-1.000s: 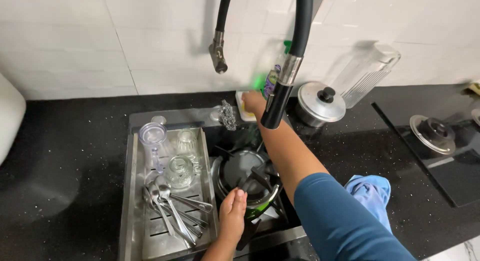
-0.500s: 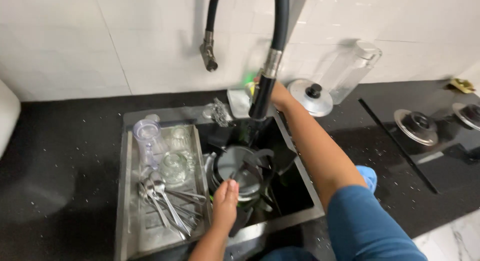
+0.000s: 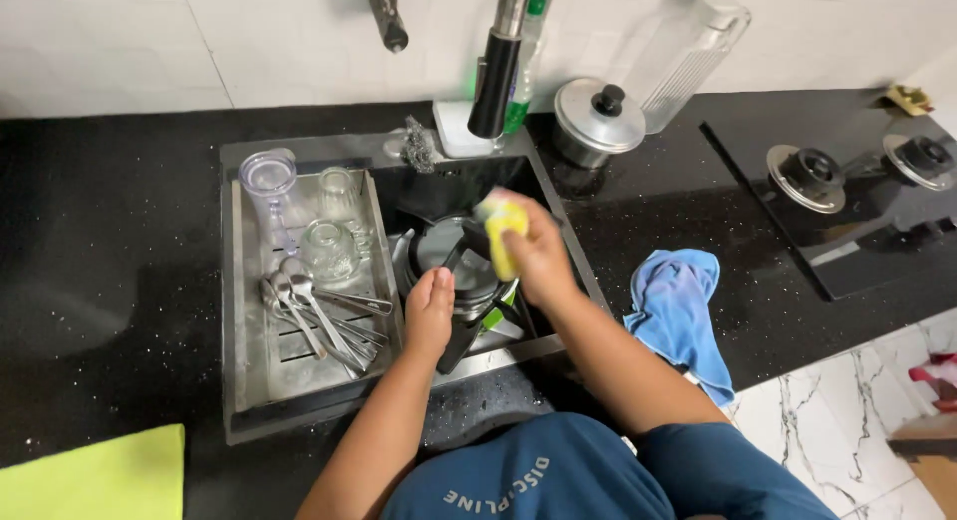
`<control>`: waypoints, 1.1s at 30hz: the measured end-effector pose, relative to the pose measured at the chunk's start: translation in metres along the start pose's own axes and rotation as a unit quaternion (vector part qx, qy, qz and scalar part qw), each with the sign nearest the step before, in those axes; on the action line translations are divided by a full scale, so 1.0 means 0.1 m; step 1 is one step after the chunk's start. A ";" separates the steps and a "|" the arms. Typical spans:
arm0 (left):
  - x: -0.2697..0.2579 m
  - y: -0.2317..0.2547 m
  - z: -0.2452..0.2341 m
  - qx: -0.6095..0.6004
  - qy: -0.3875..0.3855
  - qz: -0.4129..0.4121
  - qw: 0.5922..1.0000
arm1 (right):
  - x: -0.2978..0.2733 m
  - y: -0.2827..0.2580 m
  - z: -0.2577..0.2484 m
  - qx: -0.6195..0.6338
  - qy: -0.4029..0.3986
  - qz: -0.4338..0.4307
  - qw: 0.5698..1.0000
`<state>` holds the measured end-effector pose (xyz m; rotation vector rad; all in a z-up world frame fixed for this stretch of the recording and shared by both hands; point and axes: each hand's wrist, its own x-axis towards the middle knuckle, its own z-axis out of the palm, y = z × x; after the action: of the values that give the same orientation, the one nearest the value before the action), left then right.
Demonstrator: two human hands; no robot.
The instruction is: Cleaning gas stove burner parts and dishes in a kitchen sink.
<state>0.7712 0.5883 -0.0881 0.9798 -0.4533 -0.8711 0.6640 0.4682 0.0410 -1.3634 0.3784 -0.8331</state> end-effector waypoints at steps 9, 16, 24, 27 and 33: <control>0.01 0.00 0.02 -0.020 0.001 0.046 0.999 | -0.27 0.48 0.08 -0.301 -0.003 -0.155 0.941; -0.13 0.27 0.18 0.234 0.042 0.127 0.963 | -0.15 -0.03 0.32 -0.389 0.039 -0.238 0.889; -0.08 0.11 0.15 0.201 0.008 0.110 0.973 | -0.25 0.44 0.14 -0.282 0.114 -0.246 0.920; -0.12 0.14 0.16 0.197 -0.002 0.092 0.976 | -0.19 0.20 0.21 -0.318 0.101 -0.233 0.914; -0.14 0.18 0.17 0.156 -0.020 0.097 0.983 | -0.26 0.49 0.14 -0.310 0.120 -0.215 0.918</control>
<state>0.7594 0.5952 -0.0638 1.1831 -0.7232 -0.6565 0.6707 0.4953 -0.0083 -1.9834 0.5753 -1.3246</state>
